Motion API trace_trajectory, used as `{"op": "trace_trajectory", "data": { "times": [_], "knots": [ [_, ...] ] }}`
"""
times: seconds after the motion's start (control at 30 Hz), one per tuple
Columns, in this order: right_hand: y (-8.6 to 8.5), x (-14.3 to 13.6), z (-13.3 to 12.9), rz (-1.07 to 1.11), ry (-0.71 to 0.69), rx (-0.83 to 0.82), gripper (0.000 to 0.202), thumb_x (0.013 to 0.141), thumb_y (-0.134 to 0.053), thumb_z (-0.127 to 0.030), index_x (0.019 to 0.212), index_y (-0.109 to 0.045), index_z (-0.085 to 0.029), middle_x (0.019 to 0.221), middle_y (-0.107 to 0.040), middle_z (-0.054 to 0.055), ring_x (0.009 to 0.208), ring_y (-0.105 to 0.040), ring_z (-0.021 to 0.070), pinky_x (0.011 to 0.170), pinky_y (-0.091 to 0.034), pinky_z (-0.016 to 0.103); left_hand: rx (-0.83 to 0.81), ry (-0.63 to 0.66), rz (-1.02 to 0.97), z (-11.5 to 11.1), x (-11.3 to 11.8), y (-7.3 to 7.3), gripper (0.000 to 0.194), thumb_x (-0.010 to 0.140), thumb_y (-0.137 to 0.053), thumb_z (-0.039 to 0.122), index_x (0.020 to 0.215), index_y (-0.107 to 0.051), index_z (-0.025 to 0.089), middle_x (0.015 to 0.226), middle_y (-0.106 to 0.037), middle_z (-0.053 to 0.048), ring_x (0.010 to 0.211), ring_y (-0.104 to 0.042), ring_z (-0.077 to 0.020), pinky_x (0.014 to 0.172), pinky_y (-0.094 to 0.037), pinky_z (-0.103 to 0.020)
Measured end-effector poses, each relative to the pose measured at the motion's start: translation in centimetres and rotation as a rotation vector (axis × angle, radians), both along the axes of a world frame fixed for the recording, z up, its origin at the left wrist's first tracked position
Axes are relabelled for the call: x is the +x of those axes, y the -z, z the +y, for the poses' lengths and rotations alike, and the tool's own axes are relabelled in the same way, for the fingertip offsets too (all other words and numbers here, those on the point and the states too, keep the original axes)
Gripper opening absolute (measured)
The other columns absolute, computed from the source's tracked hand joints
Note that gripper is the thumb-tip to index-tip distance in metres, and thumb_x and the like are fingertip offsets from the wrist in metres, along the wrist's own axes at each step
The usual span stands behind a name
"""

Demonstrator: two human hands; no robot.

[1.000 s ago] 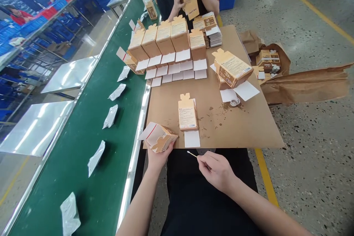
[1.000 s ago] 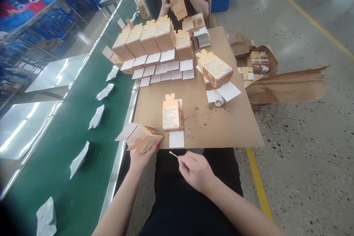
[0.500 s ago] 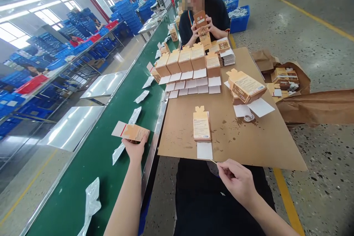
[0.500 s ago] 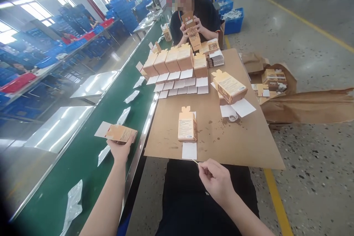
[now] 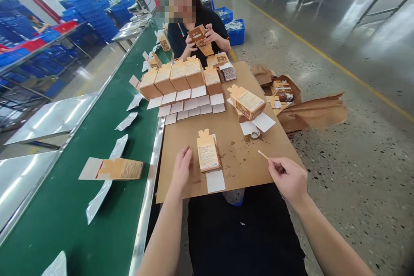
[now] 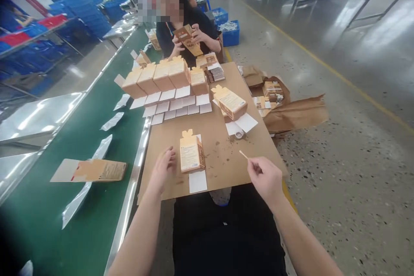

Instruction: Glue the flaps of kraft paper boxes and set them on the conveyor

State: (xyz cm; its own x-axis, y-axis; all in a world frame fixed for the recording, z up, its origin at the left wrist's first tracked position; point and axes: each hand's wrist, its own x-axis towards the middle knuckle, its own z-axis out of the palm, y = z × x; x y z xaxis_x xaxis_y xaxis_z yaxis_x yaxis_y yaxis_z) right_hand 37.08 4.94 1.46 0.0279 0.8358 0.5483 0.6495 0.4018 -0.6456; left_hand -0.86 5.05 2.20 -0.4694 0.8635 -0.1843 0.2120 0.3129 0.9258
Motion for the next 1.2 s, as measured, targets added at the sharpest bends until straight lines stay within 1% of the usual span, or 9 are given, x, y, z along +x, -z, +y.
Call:
{"op": "trace_trajectory", "data": {
  "times": [0.07,0.17,0.37,0.57,0.67,0.77,0.97,1.07,1.2],
  "knots": [
    [-0.7,0.5,2.7,-0.120,0.009,-0.026,0.030,0.113,-0.063,-0.026,0.085,-0.074,-0.026,0.072,-0.071,0.002,0.064,-0.064,0.0189,0.066,-0.053,0.032,-0.127,0.159,0.034,2.5,1.7,-0.4,0.053,0.095,-0.083,0.072,0.125,-0.084,0.028,0.131,-0.079,-0.017,0.151,-0.063,-0.0435,0.132,-0.051,-0.062],
    [-1.8,0.5,6.1,-0.316,-0.012,-0.155,0.029,0.108,-0.060,-0.019,0.081,-0.068,-0.026,0.077,-0.072,0.005,0.070,-0.066,0.0206,0.068,-0.047,0.031,-0.154,0.273,0.044,3.1,3.2,0.2,0.049,0.090,-0.090,0.066,0.121,-0.086,0.029,0.127,-0.081,-0.016,0.157,-0.058,-0.0457,0.136,-0.047,-0.066],
    [-3.5,-1.5,9.6,-0.658,-0.075,-0.444,0.027,0.110,-0.055,-0.016,0.094,-0.077,-0.020,0.096,-0.080,0.012,0.080,-0.069,0.0231,0.071,-0.040,0.034,0.144,0.027,-0.392,-0.3,4.7,1.7,0.085,0.088,-0.098,0.066,0.158,-0.063,0.033,0.153,-0.080,-0.013,0.141,-0.078,-0.0351,0.119,-0.064,-0.051],
    [-3.6,-1.3,11.1,-0.732,-0.043,-0.457,0.025,0.109,-0.059,-0.012,0.093,-0.077,-0.019,0.094,-0.080,0.012,0.079,-0.070,0.0229,0.070,-0.042,0.035,0.164,0.013,-0.501,-0.3,4.6,0.2,0.091,0.066,-0.115,0.061,0.136,-0.069,0.024,0.143,-0.084,-0.018,0.134,-0.083,-0.0408,0.116,-0.067,-0.059],
    [-3.4,-0.1,9.6,-0.554,-0.042,-0.279,0.029,0.109,-0.060,-0.014,0.084,-0.072,-0.022,0.085,-0.077,0.009,0.075,-0.068,0.0225,0.068,-0.044,0.034,0.184,0.007,-0.428,-0.4,4.8,0.4,0.093,0.066,-0.117,0.052,0.137,-0.064,0.027,0.140,-0.084,-0.014,0.130,-0.085,-0.0366,0.113,-0.069,-0.056],
    [-2.4,-0.7,5.5,-0.290,-0.091,-0.064,0.030,0.114,-0.061,-0.019,0.087,-0.075,-0.024,0.078,-0.073,0.004,0.071,-0.068,0.0205,0.069,-0.051,0.032,0.202,-0.003,-0.367,-0.7,5.1,1.0,0.096,0.065,-0.116,0.050,0.139,-0.059,0.029,0.141,-0.082,-0.013,0.129,-0.085,-0.0355,0.108,-0.072,-0.053],
    [2.2,-9.1,-3.0,-0.147,-0.413,-0.011,0.034,0.113,-0.058,-0.008,0.087,-0.072,-0.025,0.073,-0.066,-0.002,0.064,-0.059,0.0134,0.064,-0.050,0.025,0.142,0.042,-0.291,-0.9,4.3,0.6,0.092,0.068,-0.114,0.049,0.135,-0.055,0.030,0.135,-0.082,-0.011,0.126,-0.085,-0.0347,0.102,-0.073,-0.050],
    [4.0,-12.1,-4.1,-0.201,-0.456,-0.007,0.036,0.111,-0.057,-0.006,0.082,-0.065,-0.025,0.073,-0.061,-0.002,0.065,-0.054,0.0139,0.065,-0.046,0.027,0.123,0.054,-0.272,-0.9,4.1,0.3,0.093,0.067,-0.114,0.051,0.134,-0.053,0.031,0.129,-0.081,-0.008,0.122,-0.086,-0.0339,0.100,-0.074,-0.049],
    [4.9,-12.7,-3.7,-0.239,-0.482,0.000,0.035,0.109,-0.059,-0.004,0.080,-0.060,-0.024,0.075,-0.060,-0.002,0.066,-0.053,0.0144,0.066,-0.043,0.028,0.146,0.046,-0.275,-0.8,4.3,0.6,0.094,0.066,-0.113,0.054,0.133,-0.052,0.031,0.126,-0.081,-0.008,0.118,-0.086,-0.0338,0.096,-0.074,-0.049]
  ]
}}
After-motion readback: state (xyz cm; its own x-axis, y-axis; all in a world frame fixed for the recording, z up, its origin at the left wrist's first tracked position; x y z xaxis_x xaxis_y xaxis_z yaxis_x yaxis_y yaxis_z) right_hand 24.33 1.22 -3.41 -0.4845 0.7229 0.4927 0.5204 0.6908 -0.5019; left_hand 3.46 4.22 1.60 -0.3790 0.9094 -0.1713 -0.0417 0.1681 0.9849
